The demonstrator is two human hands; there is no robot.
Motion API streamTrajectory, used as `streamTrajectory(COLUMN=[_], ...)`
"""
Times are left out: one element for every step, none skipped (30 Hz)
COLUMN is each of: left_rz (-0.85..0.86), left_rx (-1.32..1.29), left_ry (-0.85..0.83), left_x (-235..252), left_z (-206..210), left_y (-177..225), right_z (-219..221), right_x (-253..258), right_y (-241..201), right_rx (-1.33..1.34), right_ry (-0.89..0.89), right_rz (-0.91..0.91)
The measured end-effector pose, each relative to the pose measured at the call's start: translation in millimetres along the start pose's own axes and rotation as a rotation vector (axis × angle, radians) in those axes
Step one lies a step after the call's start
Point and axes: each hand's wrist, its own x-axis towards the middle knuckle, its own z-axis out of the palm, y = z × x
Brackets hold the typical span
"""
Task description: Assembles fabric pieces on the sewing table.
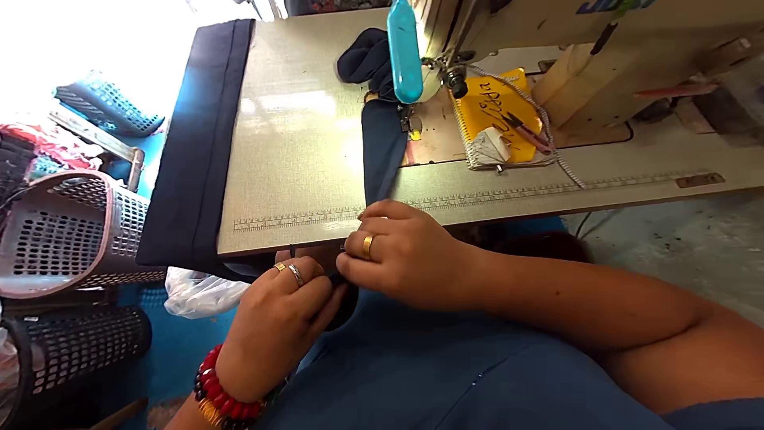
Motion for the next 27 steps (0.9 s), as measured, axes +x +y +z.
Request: streamTrajectory(left_rz=[0.005, 0.006, 0.003, -0.002, -0.008, -0.005, 0.008, 0.028, 0.054, 0.085, 0.116, 0.147, 0.176, 0.202, 0.230, 0.258, 0.265, 0.250, 0.219, 0.181, 0.137, 0.097, 0.075, 0.065, 0.075, 0.092, 0.112], left_rx=[0.019, 0.032, 0.044, 0.059, 0.075, 0.092, 0.103, 0.106, 0.109, 0.104, 0.090, 0.055, 0.000, -0.082, -0.187, -0.311, -0.432, -0.511, -0.541, -0.539, -0.495, -0.416, -0.319, -0.227, -0.153, -0.094, -0.036], left_ry=[-0.057, -0.084, -0.083, -0.070, -0.068, -0.078, -0.096, -0.119, -0.146, -0.181, -0.233, -0.300, -0.377, -0.445, -0.489, -0.509, -0.503, -0.465, -0.403, -0.339, -0.286, -0.255, -0.245, -0.249, -0.248, -0.249, -0.245], left_x=[-0.9, -1.4, -1.4, -1.3, -1.1, -0.8, -0.7, -1.5, -2.5, -2.9, -2.1, 0.5, 4.8, 10.2, 16.2, 21.9, 26.8, 31.6, 37.1, 44.0, 51.8, 59.6, 66.8, 72.3, 76.1, 78.4, 79.5], left_z=[-1.1, -2.5, -5.9, -11.7, -20.2, -29.6, -38.6, -46.3, -53.0, -59.0, -64.7, -69.9, -73.9, -75.4, -73.3, -67.1, -57.5, -45.2, -29.9, -11.6, 8.1, 28.5, 48.2, 66.5, 83.3, 97.4, 108.0], left_y=[-3.1, -7.7, -12.4, -15.7, -16.9, -16.8, -16.0, -14.8, -12.4, -8.4, -2.3, 5.7, 14.2, 21.6, 26.7, 28.3, 27.8, 26.0, 22.9, 18.5, 13.9, 10.0, 7.4, 5.6, 3.9, 2.1, 0.4], right_z=[-2.6, -3.3, -2.9, -1.5, 0.0, 1.2, 1.3, 0.5, -1.0, -2.4, -3.8, -5.6, -7.6, -9.3, -10.8, -11.2, -10.1, -7.8, -5.3, -3.3, -2.7, -2.8, -3.0, -3.0, -2.6, -2.1, -2.0], right_x=[-2.8, -5.3, -7.1, -8.3, -9.1, -9.8, -10.9, -12.4, -14.9, -18.9, -24.6, -31.9, -40.6, -50.2, -60.3, -70.7, -81.2, -91.2, -100.4, -108.3, -114.5, -119.0, -122.5, -125.1, -127.0, -128.1, -128.9], right_y=[-2.7, -4.2, -4.8, -4.7, -4.2, -3.8, -3.8, -4.5, -6.2, -8.6, -11.2, -14.1, -16.5, -18.3, -19.3, -19.5, -19.5, -19.0, -18.3, -17.6, -17.0, -16.2, -15.5, -14.6, -13.1, -11.6, -9.7], right_rx=[-0.050, -0.080, -0.097, -0.103, -0.094, -0.074, -0.048, -0.031, -0.020, -0.015, -0.015, -0.008, 0.006, 0.025, 0.054, 0.093, 0.133, 0.174, 0.210, 0.248, 0.280, 0.306, 0.328, 0.345, 0.351, 0.352, 0.353], right_ry=[-0.008, -0.009, -0.007, -0.001, 0.004, 0.009, 0.013, 0.017, 0.026, 0.036, 0.041, 0.033, 0.013, -0.014, -0.048, -0.088, -0.122, -0.143, -0.156, -0.157, -0.161, -0.161, -0.153, -0.143, -0.128, -0.118, -0.113], right_rz=[-0.009, -0.010, -0.006, 0.004, 0.018, 0.034, 0.047, 0.055, 0.059, 0.062, 0.064, 0.071, 0.084, 0.101, 0.127, 0.158, 0.195, 0.236, 0.279, 0.322, 0.356, 0.376, 0.384, 0.384, 0.377, 0.369, 0.361])
